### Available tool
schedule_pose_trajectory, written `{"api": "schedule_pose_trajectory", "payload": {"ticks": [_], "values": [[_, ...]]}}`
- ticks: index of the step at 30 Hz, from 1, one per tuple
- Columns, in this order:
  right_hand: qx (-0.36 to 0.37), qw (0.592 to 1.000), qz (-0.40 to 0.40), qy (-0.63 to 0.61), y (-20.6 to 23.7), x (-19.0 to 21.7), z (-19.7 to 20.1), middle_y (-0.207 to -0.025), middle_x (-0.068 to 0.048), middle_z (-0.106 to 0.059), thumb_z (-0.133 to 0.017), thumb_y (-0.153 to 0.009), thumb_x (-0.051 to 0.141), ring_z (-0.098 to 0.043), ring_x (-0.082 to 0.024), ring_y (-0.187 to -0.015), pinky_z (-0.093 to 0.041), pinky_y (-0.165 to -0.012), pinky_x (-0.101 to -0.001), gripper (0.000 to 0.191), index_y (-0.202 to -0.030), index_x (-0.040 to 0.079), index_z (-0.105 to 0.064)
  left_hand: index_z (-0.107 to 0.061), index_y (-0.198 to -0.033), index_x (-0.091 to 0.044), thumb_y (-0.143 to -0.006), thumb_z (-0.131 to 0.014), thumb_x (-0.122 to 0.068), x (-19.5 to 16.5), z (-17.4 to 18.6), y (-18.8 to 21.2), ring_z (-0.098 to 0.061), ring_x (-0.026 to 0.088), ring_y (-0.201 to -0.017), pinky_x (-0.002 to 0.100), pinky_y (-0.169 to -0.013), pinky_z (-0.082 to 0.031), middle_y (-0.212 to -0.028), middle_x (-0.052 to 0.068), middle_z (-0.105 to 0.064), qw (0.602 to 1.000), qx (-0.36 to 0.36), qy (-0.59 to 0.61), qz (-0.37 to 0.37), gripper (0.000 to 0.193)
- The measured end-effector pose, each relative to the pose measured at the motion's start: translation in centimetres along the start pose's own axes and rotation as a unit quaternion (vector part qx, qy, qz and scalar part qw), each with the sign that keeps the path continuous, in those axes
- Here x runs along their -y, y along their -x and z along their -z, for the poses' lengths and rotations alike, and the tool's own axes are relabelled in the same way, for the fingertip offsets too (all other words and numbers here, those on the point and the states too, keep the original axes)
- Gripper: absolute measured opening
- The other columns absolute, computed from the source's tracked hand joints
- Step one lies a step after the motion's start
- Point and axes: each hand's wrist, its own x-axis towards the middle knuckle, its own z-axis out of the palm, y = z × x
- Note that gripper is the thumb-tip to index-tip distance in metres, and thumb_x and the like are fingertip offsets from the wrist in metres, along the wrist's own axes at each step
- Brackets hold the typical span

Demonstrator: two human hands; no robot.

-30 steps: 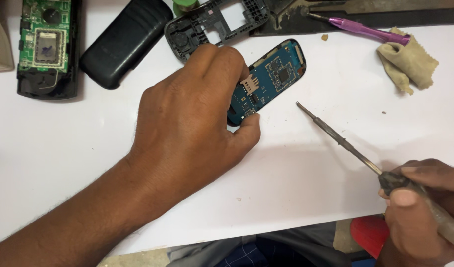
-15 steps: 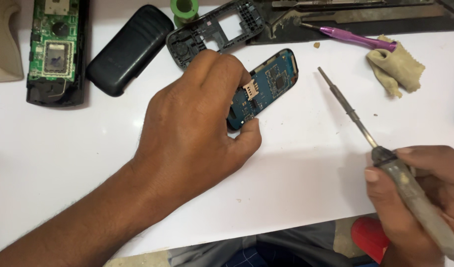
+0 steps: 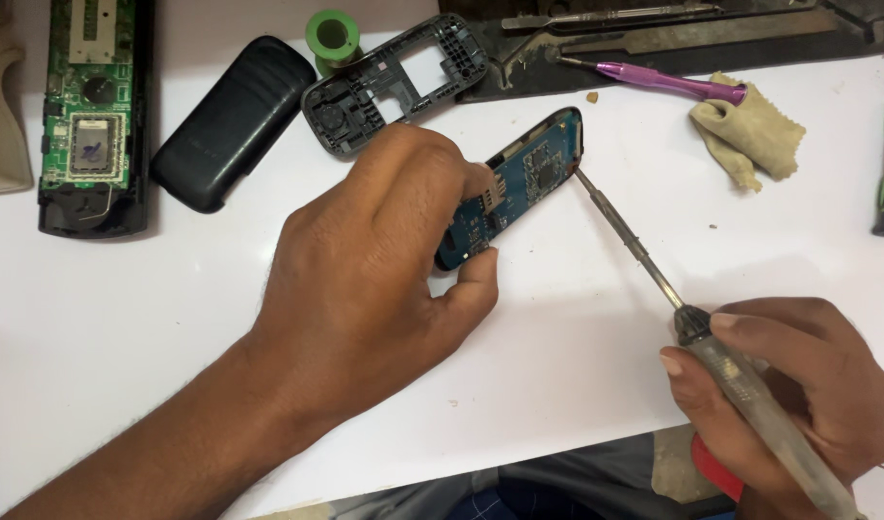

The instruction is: The person works on a disassembled mobile phone at a repair bench. They hold the phone's blue motherboard with one hand and use a soldering iron with the other to solder points on the board, briefly handling the keypad and casing parts and repositioning the board between soldering passes.

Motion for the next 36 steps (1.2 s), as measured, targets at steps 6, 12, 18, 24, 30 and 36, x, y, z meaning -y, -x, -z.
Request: {"api": "schedule_pose_trajectory", "payload": {"ticks": [6, 12, 18, 24, 30, 36], "values": [[-0.023, 1.0, -0.004, -0.021, 1.1, -0.7, -0.4, -0.094, -0.019, -0.067, -0.087, -0.083, 0.005, -0.074, -0.021, -0.08, -0.055, -0.066, -0.0269, 0.041, -0.112, -0.001, -0.059, -0.058, -0.114, 0.0, -0.085, -0.081, -0.004, 0.6, 0.1, -0.2, -0.067, 0.015, -0.072, 0.029, -0.059, -0.057, -0.107, 0.011, -0.057, 0.999, -0.011, -0.039, 0.014, 0.037], [-0.026, 0.999, -0.008, -0.027, 1.7, -1.2, -0.3, -0.099, -0.02, -0.067, -0.084, -0.085, 0.002, -0.075, -0.023, -0.084, -0.056, -0.066, -0.0272, 0.04, -0.113, -0.002, -0.056, -0.059, -0.11, 0.002, -0.081, -0.082, -0.003, 0.3, 0.5, -0.3, -0.066, 0.018, -0.072, 0.03, -0.056, -0.055, -0.102, 0.013, -0.059, 0.999, -0.036, -0.025, -0.006, 0.037], [-0.044, 0.991, -0.07, -0.101, 2.8, -1.5, -0.8, -0.1, -0.019, -0.067, -0.081, -0.089, 0.002, -0.075, -0.019, -0.084, -0.061, -0.068, -0.0241, 0.042, -0.12, -0.002, -0.053, -0.059, -0.11, 0.0, -0.083, -0.084, -0.006, 0.3, 0.3, 0.0, -0.067, 0.017, -0.074, 0.031, -0.06, -0.056, -0.104, 0.011, -0.06, 0.999, -0.036, -0.012, -0.025, 0.038], [-0.093, 0.974, -0.121, -0.168, 4.2, -1.9, -1.6, -0.102, -0.02, -0.069, -0.077, -0.098, 0.0, -0.072, -0.017, -0.084, -0.06, -0.079, -0.0239, 0.037, -0.125, -0.005, -0.052, -0.061, -0.11, -0.001, -0.083, -0.084, -0.007, 1.3, 0.2, 0.3, -0.066, 0.015, -0.072, 0.03, -0.058, -0.055, -0.101, 0.01, -0.061, 0.998, -0.029, -0.046, 0.004, 0.036], [-0.116, 0.973, -0.093, -0.176, 4.5, -2.8, -2.4, -0.105, -0.02, -0.07, -0.077, -0.101, 0.001, -0.073, -0.016, -0.089, -0.06, -0.084, -0.023, 0.037, -0.127, -0.006, -0.051, -0.06, -0.111, -0.001, -0.084, -0.084, -0.009, 1.2, 0.3, 0.5, -0.066, 0.015, -0.076, 0.03, -0.06, -0.055, -0.103, 0.009, -0.062, 0.998, -0.046, -0.036, -0.02, 0.037], [-0.103, 0.977, -0.096, -0.159, 4.9, -2.7, -2.1, -0.106, -0.02, -0.07, -0.077, -0.104, 0.004, -0.074, -0.017, -0.09, -0.061, -0.086, -0.0241, 0.033, -0.122, -0.004, -0.051, -0.061, -0.106, -0.001, -0.081, -0.085, -0.009, 1.2, 0.3, 0.4, -0.067, 0.016, -0.073, 0.032, -0.058, -0.054, -0.099, 0.009, -0.064, 0.999, -0.041, -0.028, -0.016, 0.036]]}}
